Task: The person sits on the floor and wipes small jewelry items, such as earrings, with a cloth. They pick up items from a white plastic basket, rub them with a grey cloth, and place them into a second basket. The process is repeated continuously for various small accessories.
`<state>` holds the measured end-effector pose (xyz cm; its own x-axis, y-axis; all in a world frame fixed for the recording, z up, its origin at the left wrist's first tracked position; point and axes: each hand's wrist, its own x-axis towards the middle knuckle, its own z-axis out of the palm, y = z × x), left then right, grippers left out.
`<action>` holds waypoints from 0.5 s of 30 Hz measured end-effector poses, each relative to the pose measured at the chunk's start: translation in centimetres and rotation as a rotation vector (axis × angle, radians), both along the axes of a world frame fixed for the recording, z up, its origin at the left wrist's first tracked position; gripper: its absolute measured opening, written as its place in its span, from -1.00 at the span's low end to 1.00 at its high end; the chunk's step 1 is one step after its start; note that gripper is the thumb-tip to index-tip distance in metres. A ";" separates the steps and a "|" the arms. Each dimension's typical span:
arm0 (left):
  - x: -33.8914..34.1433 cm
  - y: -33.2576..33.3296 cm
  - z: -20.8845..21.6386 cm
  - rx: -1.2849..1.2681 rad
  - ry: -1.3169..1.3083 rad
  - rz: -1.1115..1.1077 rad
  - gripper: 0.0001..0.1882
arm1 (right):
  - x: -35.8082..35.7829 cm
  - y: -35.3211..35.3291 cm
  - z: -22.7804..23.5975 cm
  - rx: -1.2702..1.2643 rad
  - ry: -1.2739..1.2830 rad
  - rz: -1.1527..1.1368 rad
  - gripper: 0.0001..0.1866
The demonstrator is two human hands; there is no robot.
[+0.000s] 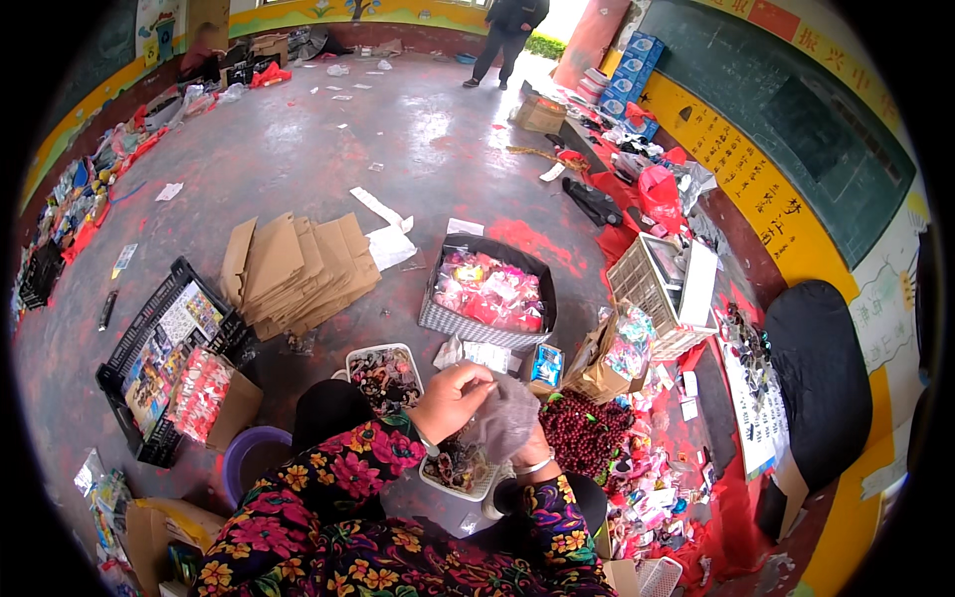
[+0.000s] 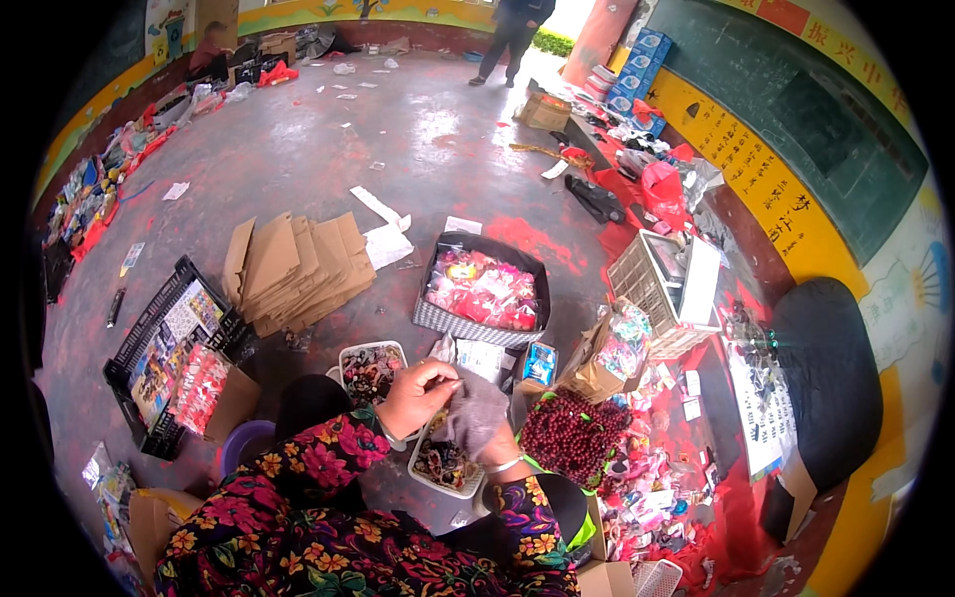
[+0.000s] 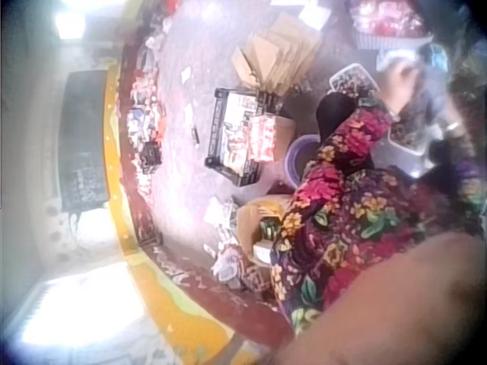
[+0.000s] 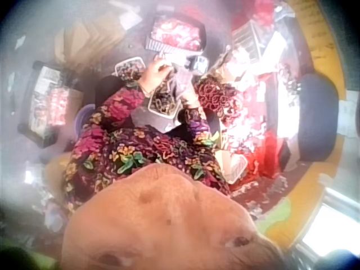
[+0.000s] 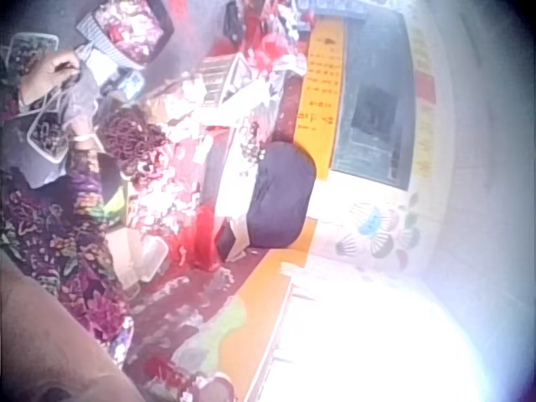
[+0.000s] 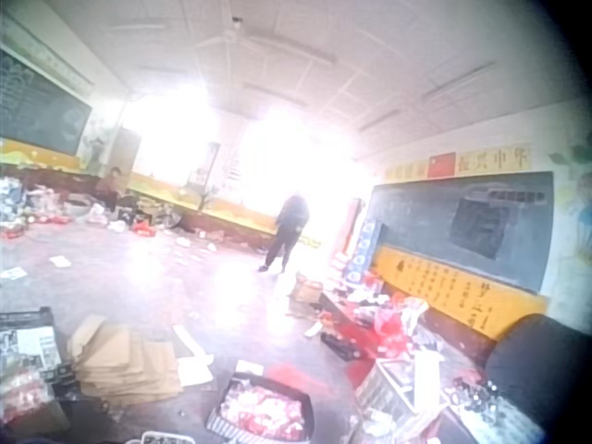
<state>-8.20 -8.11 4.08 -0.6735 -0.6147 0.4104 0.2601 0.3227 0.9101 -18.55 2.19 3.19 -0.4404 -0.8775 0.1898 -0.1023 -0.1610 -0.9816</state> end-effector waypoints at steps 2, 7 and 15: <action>-0.6 0.7 -1.3 0.111 0.004 -0.082 -0.91 | 0.3 0.0 -2.6 -0.022 -0.202 -0.021 -0.78; -0.8 1.0 -2.5 0.195 -0.140 -0.089 -0.96 | -0.9 0.4 -3.4 0.033 -0.284 -0.088 -0.94; -0.5 0.4 -2.1 0.585 -0.244 -0.431 -0.89 | -1.3 1.1 -1.4 0.160 0.869 -0.213 -0.88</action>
